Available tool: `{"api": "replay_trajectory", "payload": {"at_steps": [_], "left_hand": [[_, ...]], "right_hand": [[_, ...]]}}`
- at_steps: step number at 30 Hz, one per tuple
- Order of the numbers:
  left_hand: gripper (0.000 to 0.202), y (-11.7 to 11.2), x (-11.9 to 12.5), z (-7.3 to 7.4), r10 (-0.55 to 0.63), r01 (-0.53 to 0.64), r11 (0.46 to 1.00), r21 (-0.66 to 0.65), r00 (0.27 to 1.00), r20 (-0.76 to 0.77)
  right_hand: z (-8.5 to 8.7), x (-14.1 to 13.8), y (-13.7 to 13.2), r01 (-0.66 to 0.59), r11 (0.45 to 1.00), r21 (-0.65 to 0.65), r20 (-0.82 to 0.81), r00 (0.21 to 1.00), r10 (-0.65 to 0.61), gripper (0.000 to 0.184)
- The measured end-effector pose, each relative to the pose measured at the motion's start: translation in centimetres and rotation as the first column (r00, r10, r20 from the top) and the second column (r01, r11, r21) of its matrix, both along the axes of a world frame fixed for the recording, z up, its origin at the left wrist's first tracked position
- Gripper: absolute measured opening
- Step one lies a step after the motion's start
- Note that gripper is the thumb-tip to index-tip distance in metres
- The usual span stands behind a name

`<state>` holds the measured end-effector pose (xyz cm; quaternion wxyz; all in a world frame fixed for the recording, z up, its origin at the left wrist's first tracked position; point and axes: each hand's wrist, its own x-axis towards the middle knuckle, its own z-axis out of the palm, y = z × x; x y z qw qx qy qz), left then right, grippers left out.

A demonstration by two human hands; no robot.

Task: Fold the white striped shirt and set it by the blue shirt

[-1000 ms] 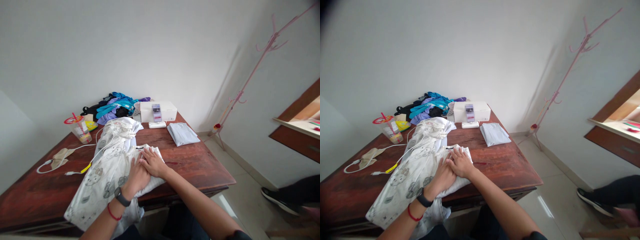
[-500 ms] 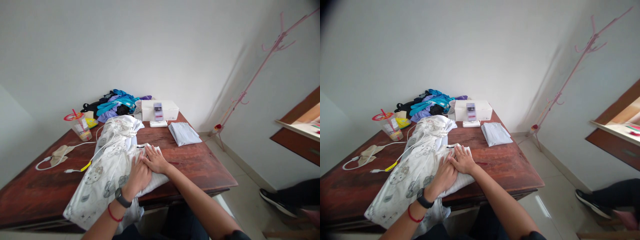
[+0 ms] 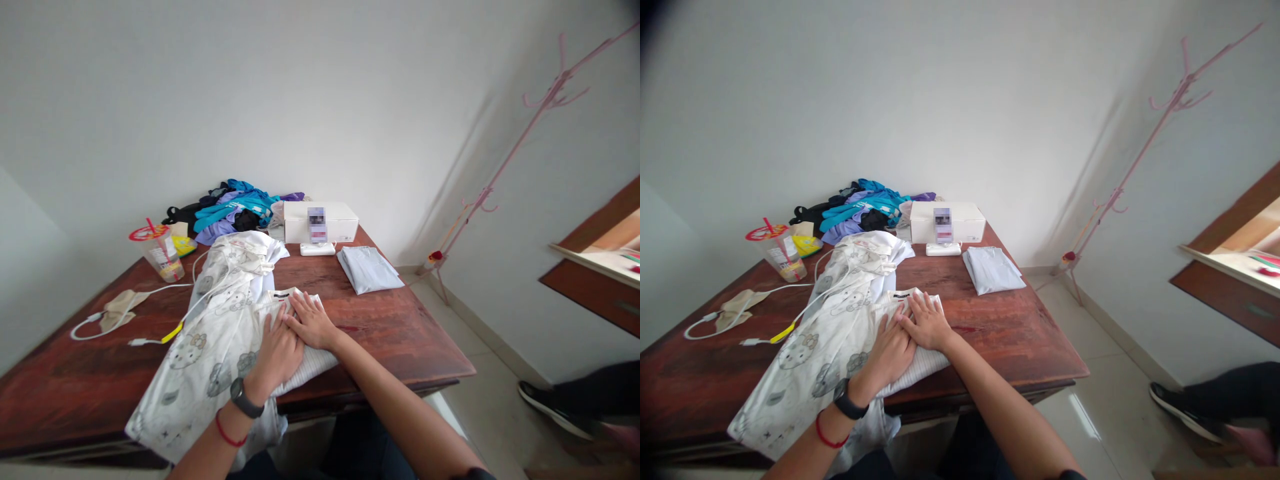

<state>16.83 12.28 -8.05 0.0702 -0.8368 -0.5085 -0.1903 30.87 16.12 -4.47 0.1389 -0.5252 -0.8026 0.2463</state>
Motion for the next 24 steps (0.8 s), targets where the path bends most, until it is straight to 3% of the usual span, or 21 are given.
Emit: {"api": "replay_trajectory", "payload": {"at_steps": [10,14,19,24], "left_hand": [[0.055,0.0,0.3,0.7,0.019,-0.018,1.000,-0.016,0.999,0.027],[0.053,-0.5,-0.1,0.2,0.009,-0.009,1.000,-0.005,1.000,0.002],[0.061,-3.4,-1.9,-0.7,-0.047,0.050,0.998,0.045,0.997,-0.057],[0.070,-6.6,-3.2,0.2,-0.099,0.102,0.994,0.034,0.991,-0.085]], "right_hand": [[0.1,0.2,0.9,-0.019,1.000,-0.024,0.047,0.999,0.020,0.072],[-0.1,0.2,1.0,-0.016,1.000,0.015,0.073,0.997,0.015,0.067],[-1.1,0.2,1.2,-0.052,0.996,0.075,0.124,0.991,0.042,0.065],[-1.8,0.1,1.4,-0.063,0.989,0.135,0.174,0.984,0.039,0.062]]}}
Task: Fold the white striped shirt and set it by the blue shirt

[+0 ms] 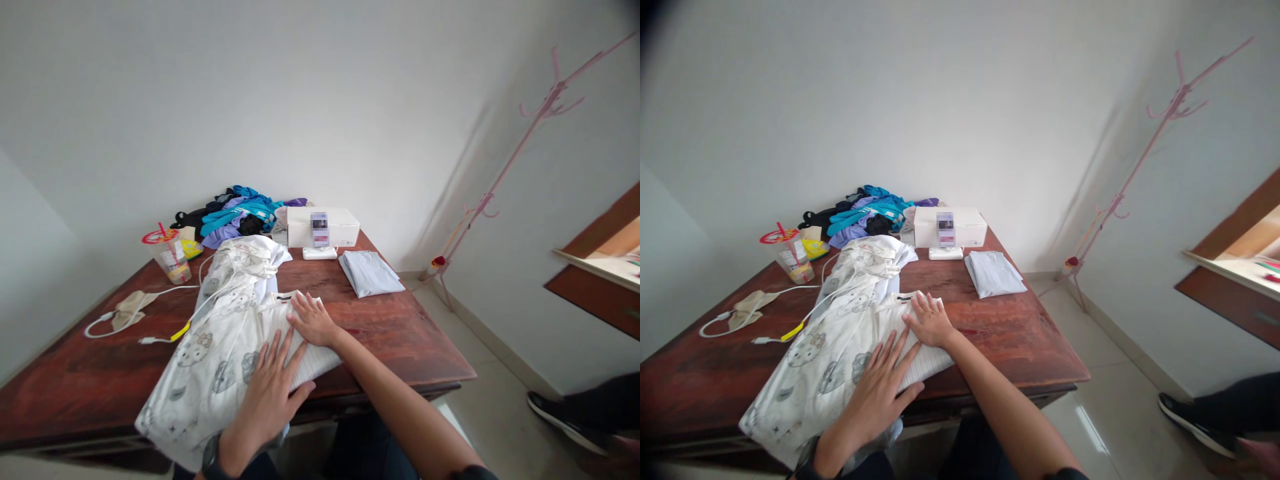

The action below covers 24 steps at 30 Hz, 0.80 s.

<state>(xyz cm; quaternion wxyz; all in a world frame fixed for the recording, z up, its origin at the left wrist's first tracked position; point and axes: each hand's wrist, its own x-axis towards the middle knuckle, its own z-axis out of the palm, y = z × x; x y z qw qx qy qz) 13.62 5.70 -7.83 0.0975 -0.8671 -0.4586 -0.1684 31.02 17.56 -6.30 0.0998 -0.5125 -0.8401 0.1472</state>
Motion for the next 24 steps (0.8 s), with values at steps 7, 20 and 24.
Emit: {"api": "replay_trajectory", "payload": {"at_steps": [7,20,24], "left_hand": [[0.066,-1.2,-0.2,0.1,-0.002,0.002,0.999,0.043,1.000,-0.003],[0.073,-1.5,-0.4,0.3,-0.020,0.020,0.999,-0.043,1.000,-0.014],[0.072,-1.5,-0.6,0.6,-0.048,0.048,0.992,-0.114,0.999,0.002]], "right_hand": [[0.5,-0.2,-0.3,0.029,0.999,-0.023,-0.006,1.000,-0.029,0.067],[0.3,-0.4,-0.4,0.041,0.999,-0.008,-0.027,0.999,-0.041,0.075],[0.4,-0.4,-0.4,0.050,0.999,-0.018,-0.024,0.998,-0.050,0.076]]}}
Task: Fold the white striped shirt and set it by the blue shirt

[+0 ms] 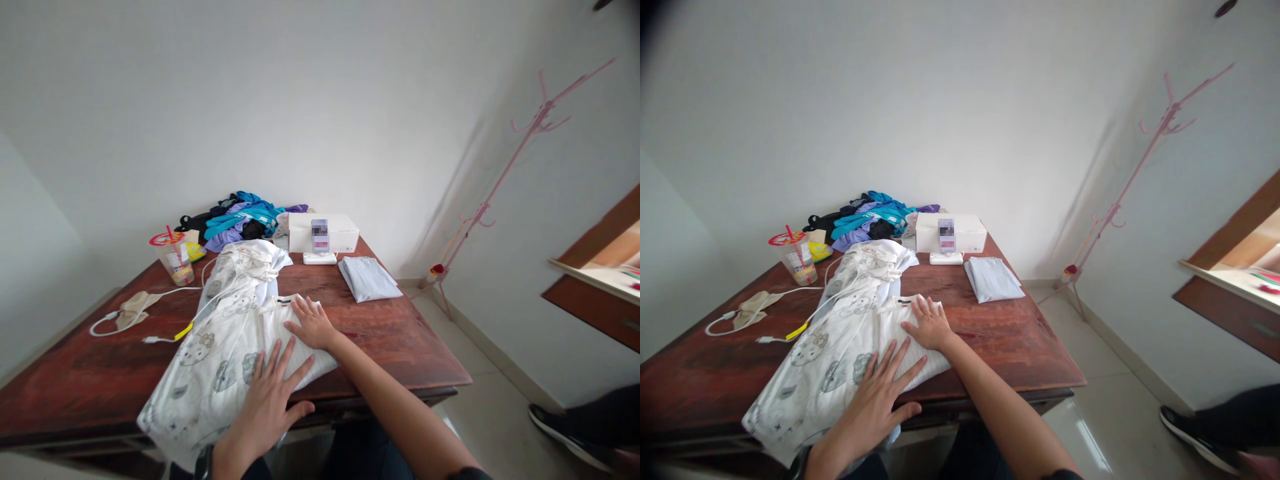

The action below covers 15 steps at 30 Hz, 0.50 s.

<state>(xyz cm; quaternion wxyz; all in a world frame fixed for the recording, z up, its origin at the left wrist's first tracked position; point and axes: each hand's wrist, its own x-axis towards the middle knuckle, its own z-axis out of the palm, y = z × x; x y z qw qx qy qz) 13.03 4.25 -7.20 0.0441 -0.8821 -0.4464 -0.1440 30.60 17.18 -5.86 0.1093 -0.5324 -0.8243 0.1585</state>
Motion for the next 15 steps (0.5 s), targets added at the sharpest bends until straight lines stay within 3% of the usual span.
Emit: {"api": "replay_trajectory", "payload": {"at_steps": [7,15], "left_hand": [[0.084,0.0,0.1,0.3,0.015,-0.015,0.993,-0.115,1.000,-0.005],[0.067,-0.3,1.0,1.0,0.069,-0.064,0.985,-0.160,0.997,0.024]], "right_hand": [[0.0,0.0,0.1,-0.004,1.000,-0.005,0.014,1.000,0.004,0.078],[-0.1,0.0,-0.2,0.001,0.999,0.033,-0.003,1.000,-0.001,0.079]]}}
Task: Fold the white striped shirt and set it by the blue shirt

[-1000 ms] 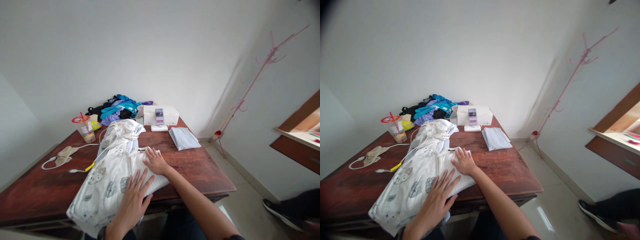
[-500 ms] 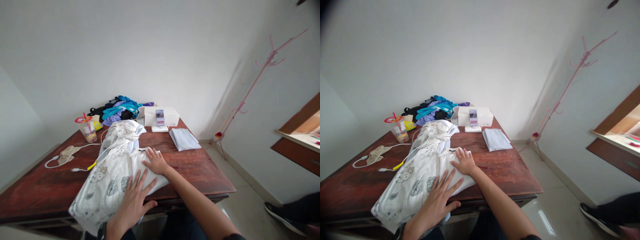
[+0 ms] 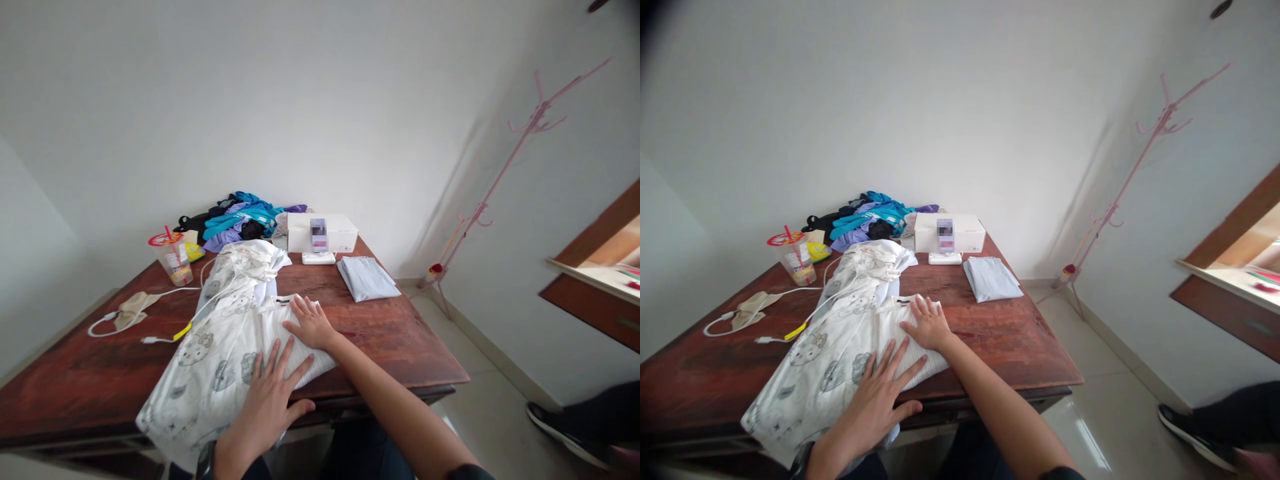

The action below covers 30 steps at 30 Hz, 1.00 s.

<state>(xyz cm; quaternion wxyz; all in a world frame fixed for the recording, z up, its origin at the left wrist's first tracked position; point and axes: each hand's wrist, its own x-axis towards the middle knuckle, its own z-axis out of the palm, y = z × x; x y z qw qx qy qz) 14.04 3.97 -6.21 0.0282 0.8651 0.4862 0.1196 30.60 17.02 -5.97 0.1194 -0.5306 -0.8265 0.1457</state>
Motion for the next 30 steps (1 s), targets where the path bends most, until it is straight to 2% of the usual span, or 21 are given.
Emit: {"api": "replay_trajectory", "payload": {"at_steps": [2,5,8,12,14,16,18,20,22,24,25,27,29,30], "left_hand": [[0.067,-0.2,0.5,-0.2,0.049,-0.048,0.998,0.032,0.999,-0.003],[0.079,-0.5,0.9,-0.7,0.081,-0.081,0.995,0.066,0.997,-0.008],[0.093,-1.1,0.9,-1.3,0.072,-0.069,0.995,0.077,0.997,-0.028],[0.098,-2.5,0.6,-1.5,0.002,0.000,0.999,0.045,1.000,-0.030],[0.099,-3.3,0.4,-1.6,-0.033,0.033,0.999,0.033,0.999,0.004],[0.100,-3.9,0.3,-1.8,-0.059,0.057,0.998,0.039,0.997,0.047],[0.102,-4.1,0.1,-2.0,-0.086,0.081,0.995,0.053,0.992,0.097],[0.105,-4.2,-0.1,-1.9,-0.106,0.096,0.993,0.067,0.981,0.160],[0.106,-4.1,-0.3,-1.6,-0.103,0.086,0.993,0.081,0.964,0.244],[0.101,-4.0,-0.3,-1.0,-0.088,0.064,0.994,0.084,0.941,0.326],[0.099,-4.1,-0.3,-0.8,-0.080,0.055,0.995,0.081,0.930,0.359],[0.094,-4.2,-0.2,-0.4,-0.077,0.054,0.996,0.067,0.912,0.404],[0.093,-4.5,0.1,-0.3,-0.094,0.077,0.995,0.056,0.896,0.433],[0.094,-4.8,0.2,-0.3,-0.112,0.097,0.994,0.056,0.889,0.445]], "right_hand": [[0.0,-0.1,0.0,0.008,1.000,0.012,0.002,1.000,-0.008,0.079],[0.0,-0.1,-0.4,0.021,1.000,0.020,0.012,1.000,-0.021,0.078],[0.0,0.3,-1.4,0.026,0.999,0.023,0.018,1.000,-0.026,0.077],[-0.1,1.2,-3.9,0.018,1.000,0.021,-0.003,1.000,-0.018,0.074],[-0.1,1.9,-5.1,0.003,1.000,0.003,-0.065,0.998,-0.003,0.073],[-0.1,2.7,-6.2,0.017,1.000,-0.020,-0.223,0.975,-0.021,0.067],[-0.1,3.9,-6.9,0.100,0.994,-0.047,-0.477,0.872,-0.110,0.058],[-0.4,5.6,-7.6,0.211,0.973,-0.095,-0.699,0.682,-0.216,0.052],[-0.7,7.5,-8.4,0.290,0.943,-0.162,-0.801,0.519,-0.298,0.049],[-0.7,9.3,-9.7,0.313,0.903,-0.293,-0.820,0.404,-0.406,0.049],[-0.6,10.0,-10.5,0.286,0.877,-0.387,-0.809,0.352,-0.472,0.050],[0.1,10.9,-12.2,0.131,0.792,-0.597,-0.747,0.270,-0.608,0.049],[1.1,11.1,-13.5,-0.093,0.662,-0.744,-0.662,0.239,-0.711,0.050],[1.6,11.0,-13.9,-0.196,0.600,-0.776,-0.631,0.232,-0.740,0.051]]}}
